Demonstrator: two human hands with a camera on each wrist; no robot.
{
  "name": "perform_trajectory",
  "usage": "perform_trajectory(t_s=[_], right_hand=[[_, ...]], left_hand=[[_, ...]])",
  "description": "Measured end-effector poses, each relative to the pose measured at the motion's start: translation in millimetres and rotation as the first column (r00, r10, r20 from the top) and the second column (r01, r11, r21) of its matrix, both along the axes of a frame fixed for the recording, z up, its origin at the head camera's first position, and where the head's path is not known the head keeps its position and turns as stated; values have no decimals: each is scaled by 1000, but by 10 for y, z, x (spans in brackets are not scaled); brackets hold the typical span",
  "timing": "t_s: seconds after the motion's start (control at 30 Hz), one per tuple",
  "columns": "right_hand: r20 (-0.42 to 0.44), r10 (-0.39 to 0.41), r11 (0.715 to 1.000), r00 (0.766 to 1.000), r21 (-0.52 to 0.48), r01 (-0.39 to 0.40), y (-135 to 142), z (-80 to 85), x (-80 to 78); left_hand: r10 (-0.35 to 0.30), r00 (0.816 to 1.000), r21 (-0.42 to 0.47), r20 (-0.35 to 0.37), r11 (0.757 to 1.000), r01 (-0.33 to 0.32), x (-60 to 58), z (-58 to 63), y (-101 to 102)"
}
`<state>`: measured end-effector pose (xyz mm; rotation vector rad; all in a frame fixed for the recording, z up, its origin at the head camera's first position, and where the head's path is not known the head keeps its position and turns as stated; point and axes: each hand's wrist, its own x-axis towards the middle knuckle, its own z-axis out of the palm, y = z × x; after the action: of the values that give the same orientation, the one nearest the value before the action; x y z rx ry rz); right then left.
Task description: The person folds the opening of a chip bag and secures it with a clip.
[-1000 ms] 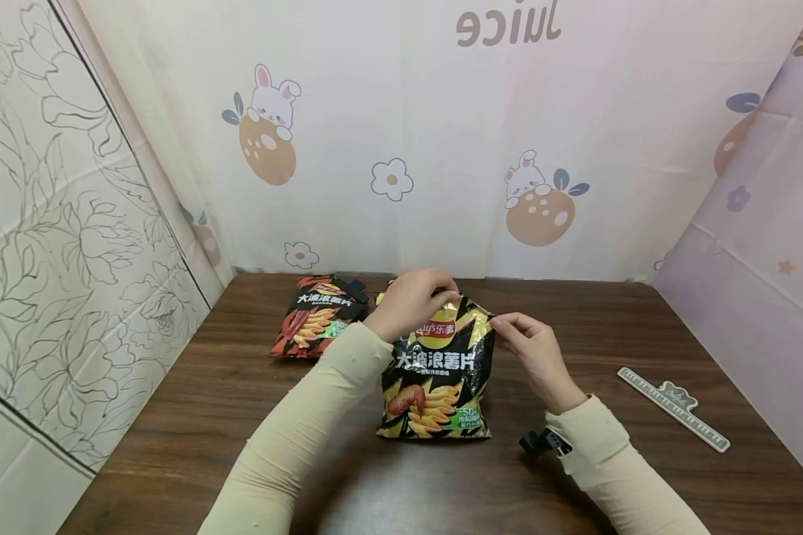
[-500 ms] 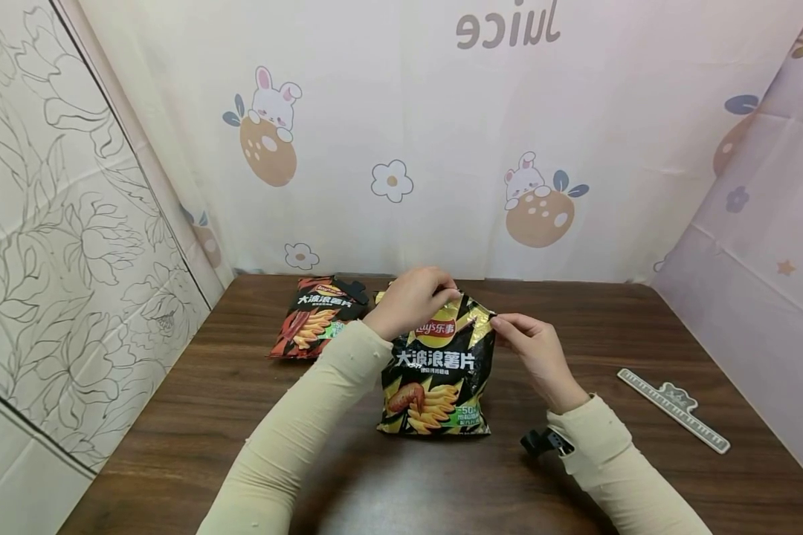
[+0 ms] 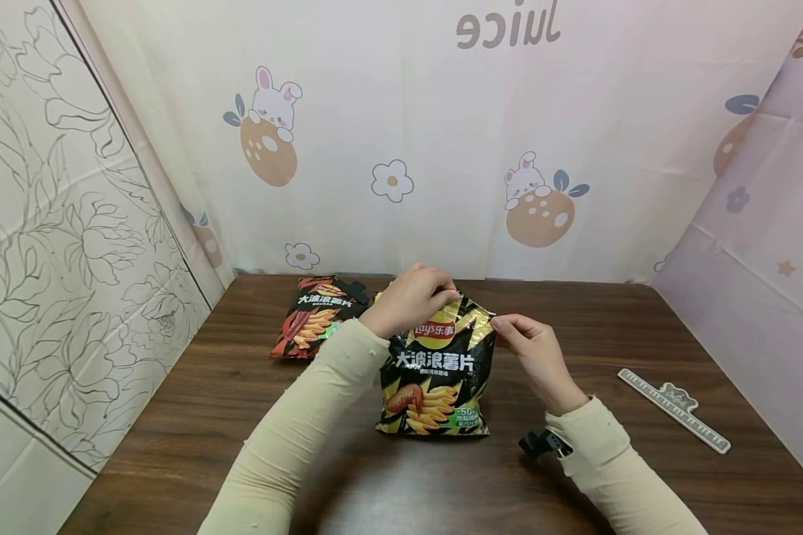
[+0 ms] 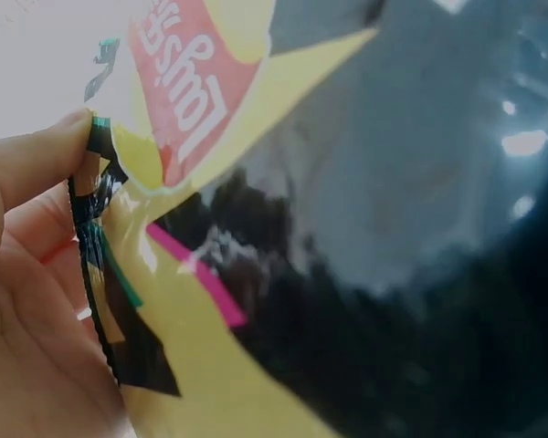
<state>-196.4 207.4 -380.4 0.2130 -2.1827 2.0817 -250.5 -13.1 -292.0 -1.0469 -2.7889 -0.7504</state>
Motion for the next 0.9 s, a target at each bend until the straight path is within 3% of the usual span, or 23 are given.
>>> perform_trajectory(t_s=[0.53, 0.9], right_hand=[[18, -3, 1000, 1000, 7, 3, 45, -9, 5], [-15, -2, 999, 1000, 36, 3, 65, -23, 6]], left_hand=[[-74, 997, -8, -11, 997, 74, -5, 58, -19], [-89, 996, 0, -2, 996, 89, -29, 37, -45]])
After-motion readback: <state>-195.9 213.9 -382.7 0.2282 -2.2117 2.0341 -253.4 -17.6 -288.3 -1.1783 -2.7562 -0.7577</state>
